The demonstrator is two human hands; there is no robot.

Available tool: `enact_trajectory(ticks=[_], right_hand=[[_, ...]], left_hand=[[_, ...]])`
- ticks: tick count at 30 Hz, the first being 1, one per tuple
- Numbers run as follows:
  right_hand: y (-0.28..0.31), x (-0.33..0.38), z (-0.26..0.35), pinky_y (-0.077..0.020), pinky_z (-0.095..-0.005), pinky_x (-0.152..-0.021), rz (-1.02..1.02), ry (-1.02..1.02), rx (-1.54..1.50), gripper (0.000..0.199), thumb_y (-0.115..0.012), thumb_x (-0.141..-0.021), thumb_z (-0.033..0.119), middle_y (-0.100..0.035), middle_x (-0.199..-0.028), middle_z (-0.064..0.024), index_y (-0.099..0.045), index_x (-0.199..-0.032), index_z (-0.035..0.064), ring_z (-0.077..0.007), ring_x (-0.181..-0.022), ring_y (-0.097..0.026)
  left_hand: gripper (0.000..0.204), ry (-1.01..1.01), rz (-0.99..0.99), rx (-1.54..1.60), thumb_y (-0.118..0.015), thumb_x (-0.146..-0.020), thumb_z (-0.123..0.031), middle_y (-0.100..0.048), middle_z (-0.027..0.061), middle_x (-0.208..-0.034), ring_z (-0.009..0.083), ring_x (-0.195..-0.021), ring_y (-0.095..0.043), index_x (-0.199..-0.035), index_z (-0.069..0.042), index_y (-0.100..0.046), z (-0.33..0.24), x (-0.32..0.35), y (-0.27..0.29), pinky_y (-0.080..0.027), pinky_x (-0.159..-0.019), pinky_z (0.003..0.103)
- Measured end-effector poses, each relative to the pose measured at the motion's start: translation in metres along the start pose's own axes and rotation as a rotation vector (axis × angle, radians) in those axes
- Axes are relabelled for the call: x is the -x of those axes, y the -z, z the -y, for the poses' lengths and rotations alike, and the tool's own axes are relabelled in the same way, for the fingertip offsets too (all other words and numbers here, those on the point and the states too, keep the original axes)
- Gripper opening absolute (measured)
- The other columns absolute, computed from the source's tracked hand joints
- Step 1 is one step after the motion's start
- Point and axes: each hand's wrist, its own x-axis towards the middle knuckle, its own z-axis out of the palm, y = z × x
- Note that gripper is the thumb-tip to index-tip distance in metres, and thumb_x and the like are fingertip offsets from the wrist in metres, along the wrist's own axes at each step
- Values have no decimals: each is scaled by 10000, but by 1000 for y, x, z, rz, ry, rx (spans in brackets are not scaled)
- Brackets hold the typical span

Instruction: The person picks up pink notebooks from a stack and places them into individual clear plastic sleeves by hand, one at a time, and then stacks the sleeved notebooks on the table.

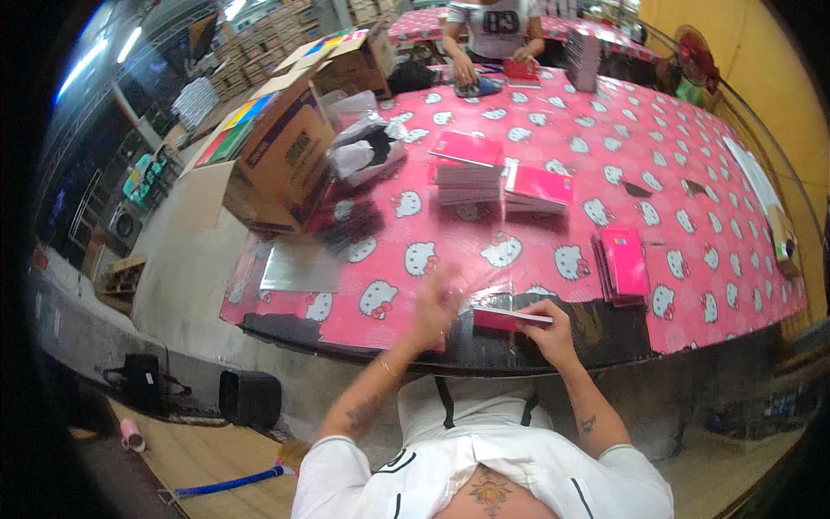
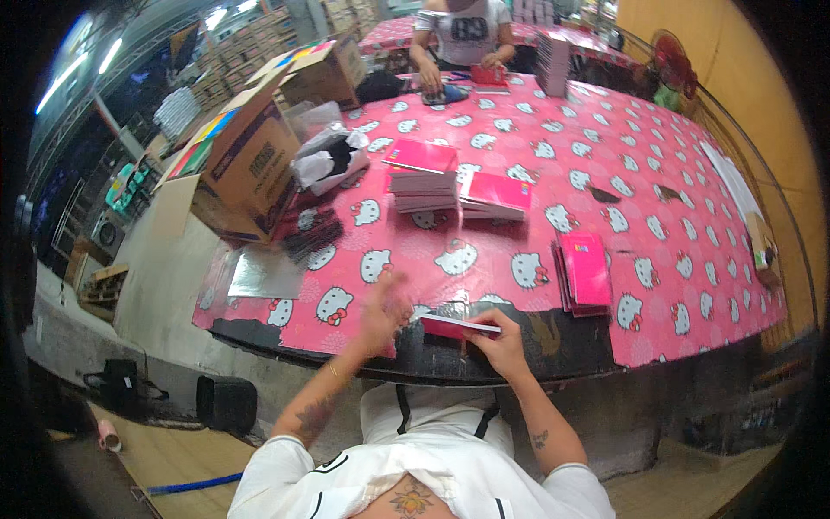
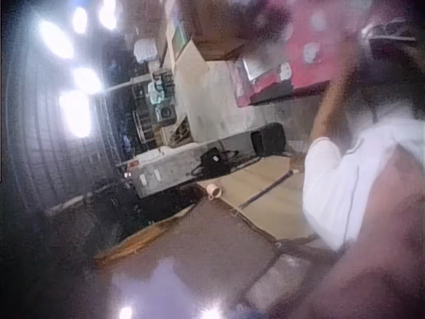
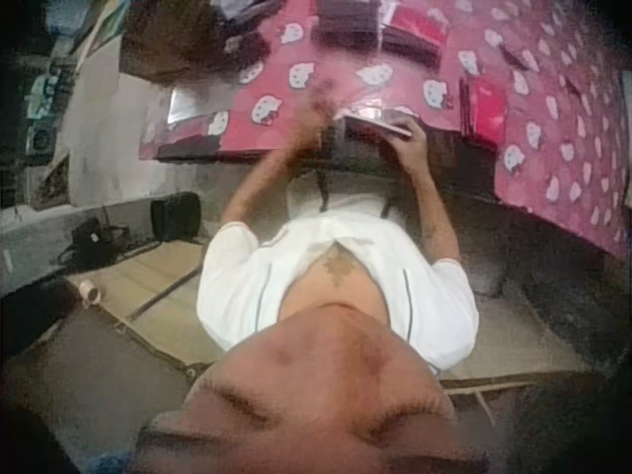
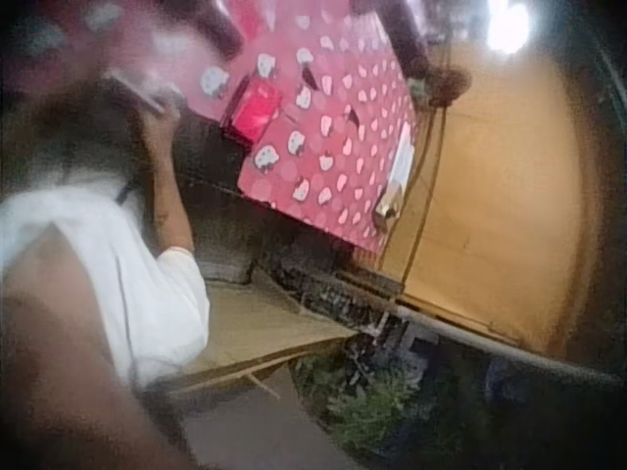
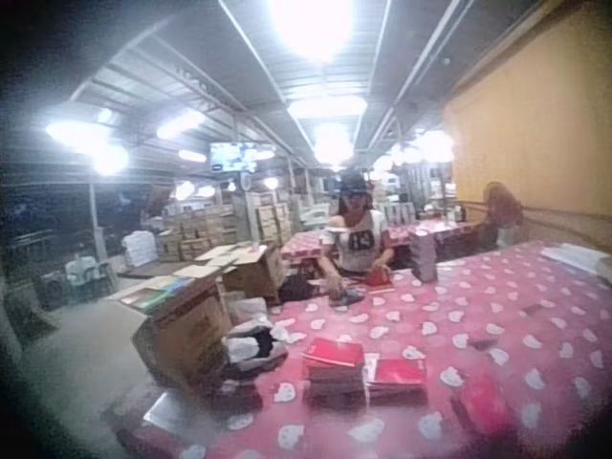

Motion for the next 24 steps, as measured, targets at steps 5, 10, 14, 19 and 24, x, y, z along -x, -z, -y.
enact_trajectory(ticks=[5,10,14,19,24], right_hand=[[-6,-2,17,-481,-237,-754,90,-61,-93,212,-755,-839,30,-685,-889,5,-708,-1045,27,-71,-824,-608],[-4,-7,12,-473,-230,-755,65,-78,-69,190,-739,-853,29,-687,-899,5,-716,-1042,27,-66,-824,-598],[-3,-5,11,-475,-229,-765,77,-112,-82,213,-728,-861,24,-691,-903,5,-717,-1074,27,-65,-832,-593],[-7,-3,16,-482,-231,-771,83,-82,-51,258,-712,-874,17,-704,-931,4,-712,-1132,22,-61,-844,-594],[-9,-3,11,-483,-229,-756,72,-44,-10,254,-708,-882,22,-707,-909,5,-714,-1135,23,-55,-822,-587]], left_hand=[[371,0,-200,-966,-652,-857,-157,-587,189,-1063,357,-1019,-552,-1191,0,-618,108,-83,129,-462,-926,455],[121,-227,-32,-1082,-584,-894,-126,-589,140,-959,321,-895,-583,-971,-32,-584,108,-85,117,-488,-777,439],[264,-307,-70,-1008,-580,-880,-92,-578,131,-947,332,-871,-600,-1142,-64,-567,85,-77,100,-498,-733,450],[369,-139,17,-743,-632,-902,-165,-591,156,-920,364,-842,-619,-1263,-99,-591,19,-35,64,-517,-700,461],[320,-52,90,-750,-621,-942,-240,-621,170,-903,389,-758,-641,-1224,-88,-626,19,-10,50,-516,-676,479]])
